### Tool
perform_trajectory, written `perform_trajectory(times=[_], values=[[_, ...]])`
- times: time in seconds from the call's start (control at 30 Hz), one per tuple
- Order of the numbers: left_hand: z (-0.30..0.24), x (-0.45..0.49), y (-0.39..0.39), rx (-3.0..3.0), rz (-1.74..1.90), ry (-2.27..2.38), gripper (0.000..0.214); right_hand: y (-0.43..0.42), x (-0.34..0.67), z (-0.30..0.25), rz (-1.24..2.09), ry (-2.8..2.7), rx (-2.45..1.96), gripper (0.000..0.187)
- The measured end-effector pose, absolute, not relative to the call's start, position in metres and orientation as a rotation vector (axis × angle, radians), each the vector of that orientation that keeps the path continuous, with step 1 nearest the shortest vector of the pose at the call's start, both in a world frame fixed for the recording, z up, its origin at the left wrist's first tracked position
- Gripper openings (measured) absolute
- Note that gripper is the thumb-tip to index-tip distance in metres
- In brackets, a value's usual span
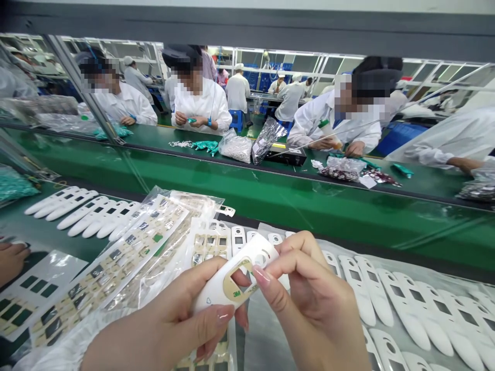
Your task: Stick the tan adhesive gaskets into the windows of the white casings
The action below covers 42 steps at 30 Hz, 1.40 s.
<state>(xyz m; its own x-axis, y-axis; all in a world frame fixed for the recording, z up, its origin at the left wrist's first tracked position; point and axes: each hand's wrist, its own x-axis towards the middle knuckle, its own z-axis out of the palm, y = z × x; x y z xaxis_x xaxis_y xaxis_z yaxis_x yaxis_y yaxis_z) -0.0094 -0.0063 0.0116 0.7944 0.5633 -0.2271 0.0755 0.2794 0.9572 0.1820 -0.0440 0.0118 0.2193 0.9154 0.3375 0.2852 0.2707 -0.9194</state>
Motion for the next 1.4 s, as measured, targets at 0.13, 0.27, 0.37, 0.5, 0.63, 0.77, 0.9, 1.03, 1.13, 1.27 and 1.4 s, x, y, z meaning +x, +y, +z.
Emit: perform_trajectory(times=[0.13,0.27,0.37,0.5,0.63,0.77,0.9,1.03,1.13,1.27,1.4], values=[[0.013,-0.008,-0.005,1.23,0.357,0.574,0.034,-0.043,0.182,0.012,0.631,-1.355,-1.226,0.01],[0.013,-0.007,-0.005,1.24,0.371,0.553,0.032,-0.043,0.181,0.011,0.648,-1.324,-1.212,0.01],[0.012,-0.008,-0.005,1.241,0.374,0.539,0.031,-0.044,0.174,0.013,0.631,-1.273,-1.224,0.011],[0.012,-0.009,-0.005,1.245,0.376,0.537,0.029,-0.046,0.17,0.014,0.603,-1.258,-1.225,0.012],[0.012,-0.008,-0.004,1.231,0.39,0.527,0.026,-0.048,0.179,0.009,0.658,-1.347,-1.223,0.006],[0.012,-0.007,-0.005,1.228,0.399,0.517,0.025,-0.049,0.182,0.007,0.669,-1.375,-1.223,0.006],[0.011,-0.008,-0.005,1.227,0.403,0.52,0.026,-0.049,0.173,0.012,0.623,-1.316,-1.222,0.008],[0.011,-0.009,-0.005,1.227,0.392,0.522,0.028,-0.049,0.164,0.017,0.594,-1.253,-1.226,0.01],[0.013,-0.009,-0.005,1.229,0.397,0.509,0.027,-0.049,0.161,0.019,0.581,-1.214,-1.25,0.012],[0.012,-0.008,-0.005,1.242,0.388,0.527,0.031,-0.049,0.161,0.018,0.592,-1.218,-1.238,0.011],[0.006,-0.01,-0.008,1.244,0.391,0.617,0.034,-0.049,0.167,0.014,0.621,-1.263,-1.218,0.007]])
